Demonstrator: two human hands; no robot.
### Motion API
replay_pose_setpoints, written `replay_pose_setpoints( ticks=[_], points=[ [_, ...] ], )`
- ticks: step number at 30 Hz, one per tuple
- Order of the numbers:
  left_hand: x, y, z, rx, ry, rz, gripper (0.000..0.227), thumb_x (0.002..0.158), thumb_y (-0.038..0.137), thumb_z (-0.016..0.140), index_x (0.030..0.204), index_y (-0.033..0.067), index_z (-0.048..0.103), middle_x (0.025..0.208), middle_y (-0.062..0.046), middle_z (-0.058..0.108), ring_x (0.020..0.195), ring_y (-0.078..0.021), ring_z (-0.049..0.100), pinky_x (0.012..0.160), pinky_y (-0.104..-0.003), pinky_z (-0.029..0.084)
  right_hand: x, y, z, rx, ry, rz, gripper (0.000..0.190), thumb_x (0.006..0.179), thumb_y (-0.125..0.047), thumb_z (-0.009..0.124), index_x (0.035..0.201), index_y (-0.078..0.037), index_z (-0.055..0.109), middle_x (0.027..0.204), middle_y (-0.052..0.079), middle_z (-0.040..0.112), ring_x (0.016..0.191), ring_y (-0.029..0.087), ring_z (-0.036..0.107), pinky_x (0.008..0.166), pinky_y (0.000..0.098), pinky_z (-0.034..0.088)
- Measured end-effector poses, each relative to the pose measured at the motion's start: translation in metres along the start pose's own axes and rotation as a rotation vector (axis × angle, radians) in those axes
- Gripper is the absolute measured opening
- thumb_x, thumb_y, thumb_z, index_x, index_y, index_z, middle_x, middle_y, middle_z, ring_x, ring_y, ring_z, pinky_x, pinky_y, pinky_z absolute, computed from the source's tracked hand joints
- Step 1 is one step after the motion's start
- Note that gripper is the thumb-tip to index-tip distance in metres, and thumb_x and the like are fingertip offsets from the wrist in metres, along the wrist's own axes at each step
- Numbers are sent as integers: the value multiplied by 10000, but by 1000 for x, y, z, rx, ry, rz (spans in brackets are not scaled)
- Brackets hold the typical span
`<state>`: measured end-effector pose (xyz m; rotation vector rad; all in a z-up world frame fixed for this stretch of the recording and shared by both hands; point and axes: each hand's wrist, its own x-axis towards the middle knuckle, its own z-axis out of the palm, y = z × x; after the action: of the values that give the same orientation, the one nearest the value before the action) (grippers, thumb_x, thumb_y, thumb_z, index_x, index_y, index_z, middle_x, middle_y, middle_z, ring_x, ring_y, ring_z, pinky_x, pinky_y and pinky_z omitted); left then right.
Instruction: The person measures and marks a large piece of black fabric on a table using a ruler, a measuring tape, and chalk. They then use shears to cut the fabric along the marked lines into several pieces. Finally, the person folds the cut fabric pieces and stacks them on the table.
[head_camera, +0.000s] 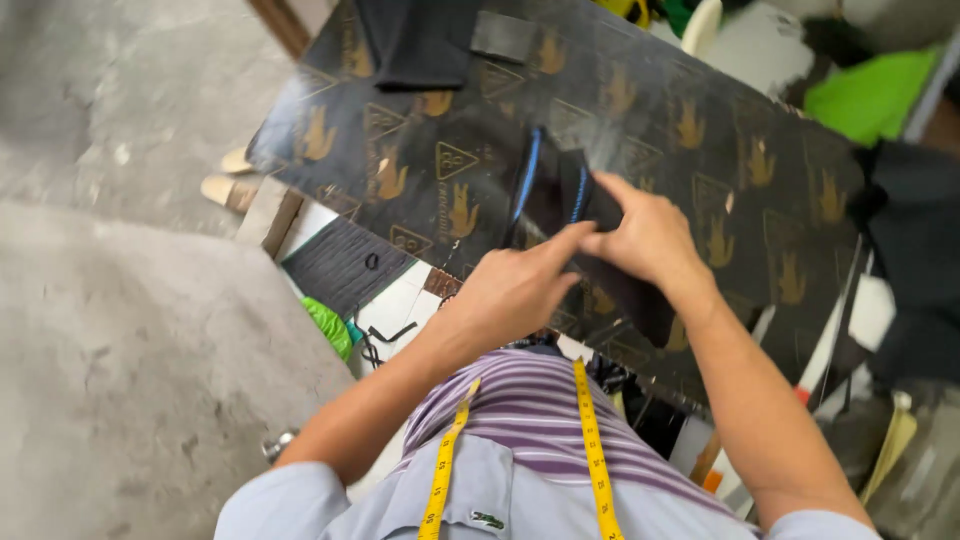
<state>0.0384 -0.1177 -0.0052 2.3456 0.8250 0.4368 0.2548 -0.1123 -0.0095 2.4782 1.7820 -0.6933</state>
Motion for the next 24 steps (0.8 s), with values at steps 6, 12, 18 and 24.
replay_pose_setpoints(
  ticks=[6, 12, 18, 24],
  points=[
    [-40, -39, 10, -169, -93, -170, 692, 1033, 224, 511, 1636, 100, 197, 865, -307, 731, 751, -526, 716, 634, -621, 555, -16, 13, -16, 186, 25, 284, 896, 664, -556, 805, 1387, -93, 552, 1212, 265, 699, 1162, 473, 656, 953, 577, 514],
    [38, -85, -1, -107, -166, 11, 264, 1007, 346, 595, 905, 177, 769, 614, -47, 720, 573, -314, 718, 609, -362, 589, -44, -18, 27, 108, -119, 481, 650, 608, -492, 844, 1109, -80, 803, 1134, 179, 762, 1130, 374, 699, 921, 522, 581],
    [150, -108, 48, -276, -271, -61, 332, 933, 488, 651, 950, 187, 789, 829, -77, 783, 908, -378, 754, 806, -479, 593, -118, -29, 109, 1049, -285, 592, 713, 660, -312, 864, 1281, 5, 716, 1245, 284, 720, 1180, 397, 664, 913, 492, 561],
    [270, -105, 52, -369, -302, -54, 493, 990, 404, 734, 607, 169, 532, 540, -21, 594, 470, -109, 493, 518, -328, 393, -126, -27, 85, 1048, -336, 833, 639, 665, -268, 757, 1269, -82, 662, 1227, 120, 740, 1096, 271, 684, 913, 375, 532]
  ],
)
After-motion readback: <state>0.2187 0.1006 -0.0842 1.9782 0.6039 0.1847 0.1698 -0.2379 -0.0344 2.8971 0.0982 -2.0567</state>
